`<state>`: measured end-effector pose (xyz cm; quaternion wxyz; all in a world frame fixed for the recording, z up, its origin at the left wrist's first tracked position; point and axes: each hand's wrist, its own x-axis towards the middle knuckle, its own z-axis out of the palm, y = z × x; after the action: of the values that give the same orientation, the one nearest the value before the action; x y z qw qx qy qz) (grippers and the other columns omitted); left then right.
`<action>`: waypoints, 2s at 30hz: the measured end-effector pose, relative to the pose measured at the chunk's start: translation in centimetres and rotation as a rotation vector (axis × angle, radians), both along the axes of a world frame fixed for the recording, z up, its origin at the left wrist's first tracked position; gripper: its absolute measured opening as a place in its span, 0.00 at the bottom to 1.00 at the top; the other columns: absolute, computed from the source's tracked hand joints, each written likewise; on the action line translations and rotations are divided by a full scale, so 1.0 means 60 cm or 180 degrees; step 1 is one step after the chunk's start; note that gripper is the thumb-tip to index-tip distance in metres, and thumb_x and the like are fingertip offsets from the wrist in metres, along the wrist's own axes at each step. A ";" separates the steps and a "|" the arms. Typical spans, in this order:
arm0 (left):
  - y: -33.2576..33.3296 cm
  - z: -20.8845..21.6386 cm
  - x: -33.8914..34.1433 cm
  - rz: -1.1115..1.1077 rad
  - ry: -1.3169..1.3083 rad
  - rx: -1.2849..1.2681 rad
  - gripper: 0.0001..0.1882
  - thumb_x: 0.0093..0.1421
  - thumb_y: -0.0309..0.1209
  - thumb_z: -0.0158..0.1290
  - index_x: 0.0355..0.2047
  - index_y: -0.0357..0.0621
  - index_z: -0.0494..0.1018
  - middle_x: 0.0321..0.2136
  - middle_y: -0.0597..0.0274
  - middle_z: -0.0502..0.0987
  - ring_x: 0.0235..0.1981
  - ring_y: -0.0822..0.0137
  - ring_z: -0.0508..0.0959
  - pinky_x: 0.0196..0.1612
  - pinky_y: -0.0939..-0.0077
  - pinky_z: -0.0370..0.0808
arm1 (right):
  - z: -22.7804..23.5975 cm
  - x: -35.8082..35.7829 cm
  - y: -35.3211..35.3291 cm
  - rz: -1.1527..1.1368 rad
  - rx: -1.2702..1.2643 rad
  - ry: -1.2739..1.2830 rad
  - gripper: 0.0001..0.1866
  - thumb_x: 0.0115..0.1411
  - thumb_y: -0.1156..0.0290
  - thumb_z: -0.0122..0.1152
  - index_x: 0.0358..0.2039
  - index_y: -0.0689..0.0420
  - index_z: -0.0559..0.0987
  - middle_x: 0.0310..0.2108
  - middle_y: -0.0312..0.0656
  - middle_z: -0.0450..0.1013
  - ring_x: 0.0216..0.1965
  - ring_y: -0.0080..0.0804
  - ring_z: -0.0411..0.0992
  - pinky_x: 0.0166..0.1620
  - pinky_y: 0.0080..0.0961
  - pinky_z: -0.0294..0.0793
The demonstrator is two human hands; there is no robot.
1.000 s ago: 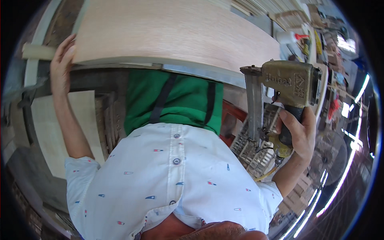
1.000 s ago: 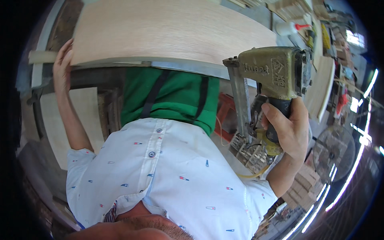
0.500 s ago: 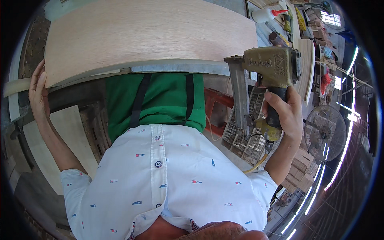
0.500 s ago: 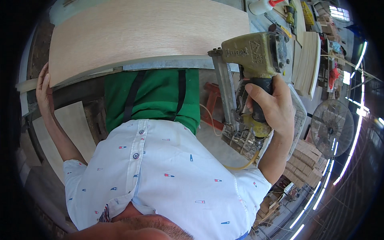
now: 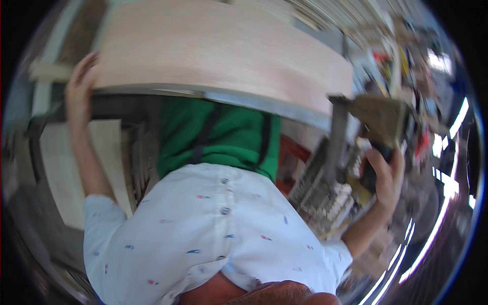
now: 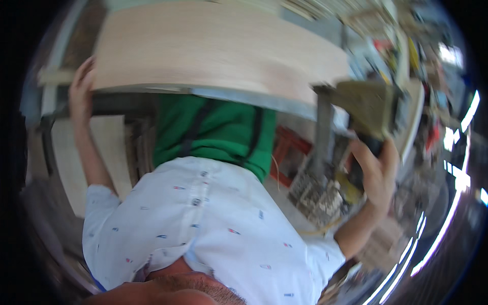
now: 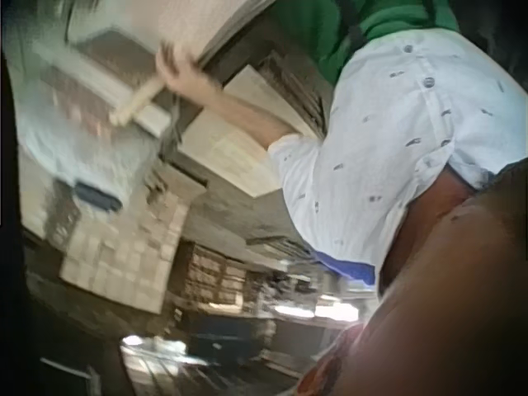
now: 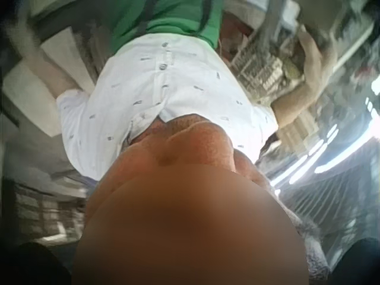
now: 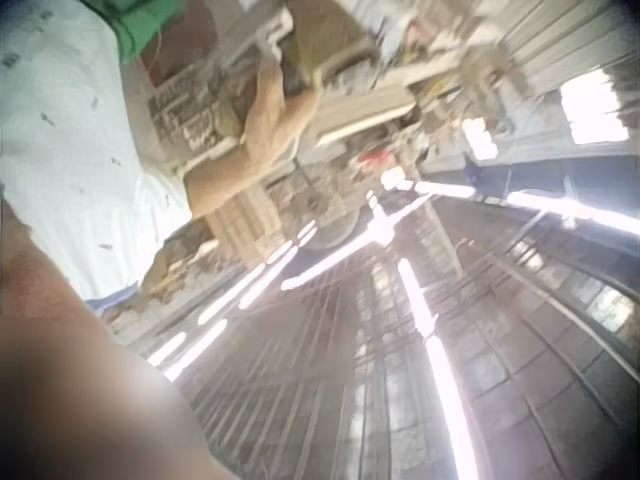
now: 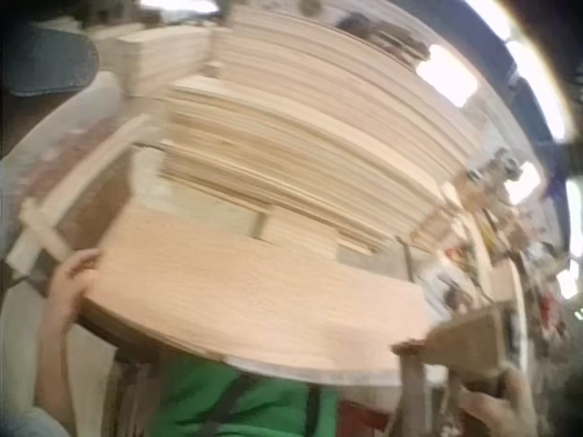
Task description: Assembling wooden boxes by applying glue to joints and securing them with a pneumatic nail gun and a mallet.
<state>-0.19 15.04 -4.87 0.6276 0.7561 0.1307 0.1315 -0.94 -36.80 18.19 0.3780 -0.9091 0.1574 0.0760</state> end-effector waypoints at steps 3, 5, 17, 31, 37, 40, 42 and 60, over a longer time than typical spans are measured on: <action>-0.003 0.008 -0.008 -0.0097 -0.0053 -0.0167 0.21 0.59 0.34 0.53 0.52 0.41 0.70 0.43 0.63 0.74 0.45 0.74 0.72 0.49 0.79 0.67 | 0.005 0.033 0.041 0.0266 0.0126 -0.0253 0.14 0.56 0.75 0.57 0.42 0.64 0.70 0.22 0.39 0.71 0.18 0.23 0.67 0.21 0.19 0.66; -0.005 0.015 -0.012 -0.0170 -0.0112 -0.0344 0.21 0.58 0.34 0.53 0.52 0.41 0.70 0.42 0.62 0.74 0.44 0.74 0.72 0.48 0.80 0.68 | 0.010 0.071 0.079 0.1010 0.0328 -0.0453 0.14 0.56 0.74 0.58 0.41 0.66 0.70 0.24 0.41 0.72 0.19 0.23 0.68 0.22 0.19 0.66; -0.018 0.020 -0.009 -0.0014 0.0074 -0.0756 0.24 0.57 0.36 0.54 0.54 0.42 0.68 0.44 0.60 0.74 0.45 0.72 0.73 0.49 0.78 0.68 | 0.001 0.232 0.452 0.3090 -0.0055 0.0080 0.11 0.53 0.71 0.64 0.31 0.65 0.74 0.19 0.33 0.69 0.18 0.17 0.66 0.22 0.18 0.65; -0.027 0.015 -0.009 0.0067 -0.0090 -0.0726 0.27 0.52 0.40 0.57 0.51 0.41 0.71 0.39 0.59 0.76 0.40 0.70 0.75 0.43 0.74 0.72 | -0.043 0.254 0.543 0.3599 -0.0173 0.0236 0.15 0.54 0.67 0.65 0.33 0.65 0.73 0.19 0.34 0.70 0.19 0.17 0.69 0.22 0.17 0.68; -0.030 0.020 -0.010 0.0026 -0.0057 -0.0868 0.26 0.53 0.39 0.57 0.51 0.41 0.71 0.38 0.59 0.75 0.40 0.71 0.74 0.40 0.77 0.73 | -0.042 0.252 0.545 0.3635 -0.0243 0.0191 0.15 0.55 0.66 0.64 0.33 0.65 0.73 0.20 0.35 0.70 0.19 0.17 0.69 0.22 0.17 0.68; -0.030 0.023 -0.009 0.0047 -0.0070 -0.0787 0.26 0.53 0.39 0.58 0.51 0.41 0.71 0.38 0.60 0.75 0.39 0.71 0.74 0.38 0.78 0.74 | -0.043 0.251 0.547 0.3593 -0.0246 0.0219 0.15 0.55 0.66 0.64 0.33 0.65 0.73 0.20 0.35 0.70 0.20 0.17 0.69 0.22 0.17 0.68; -0.030 0.022 -0.009 0.0031 -0.0063 -0.0811 0.26 0.53 0.39 0.57 0.51 0.41 0.71 0.38 0.60 0.75 0.40 0.71 0.74 0.39 0.78 0.73 | -0.044 0.249 0.547 0.3647 -0.0192 0.0179 0.15 0.55 0.66 0.64 0.33 0.65 0.73 0.19 0.35 0.70 0.19 0.17 0.69 0.22 0.17 0.68; -0.024 0.026 -0.006 -0.0255 0.0119 -0.0567 0.24 0.58 0.33 0.50 0.55 0.43 0.68 0.47 0.60 0.74 0.46 0.72 0.72 0.50 0.78 0.67 | -0.002 0.234 0.449 0.3293 0.0098 -0.0277 0.14 0.52 0.67 0.63 0.32 0.66 0.73 0.19 0.35 0.69 0.19 0.20 0.68 0.23 0.19 0.67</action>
<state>-0.56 13.58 -3.28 0.6946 0.7043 0.1232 0.0800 13.08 -9.88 18.07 0.3105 -0.8647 -0.3296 0.2173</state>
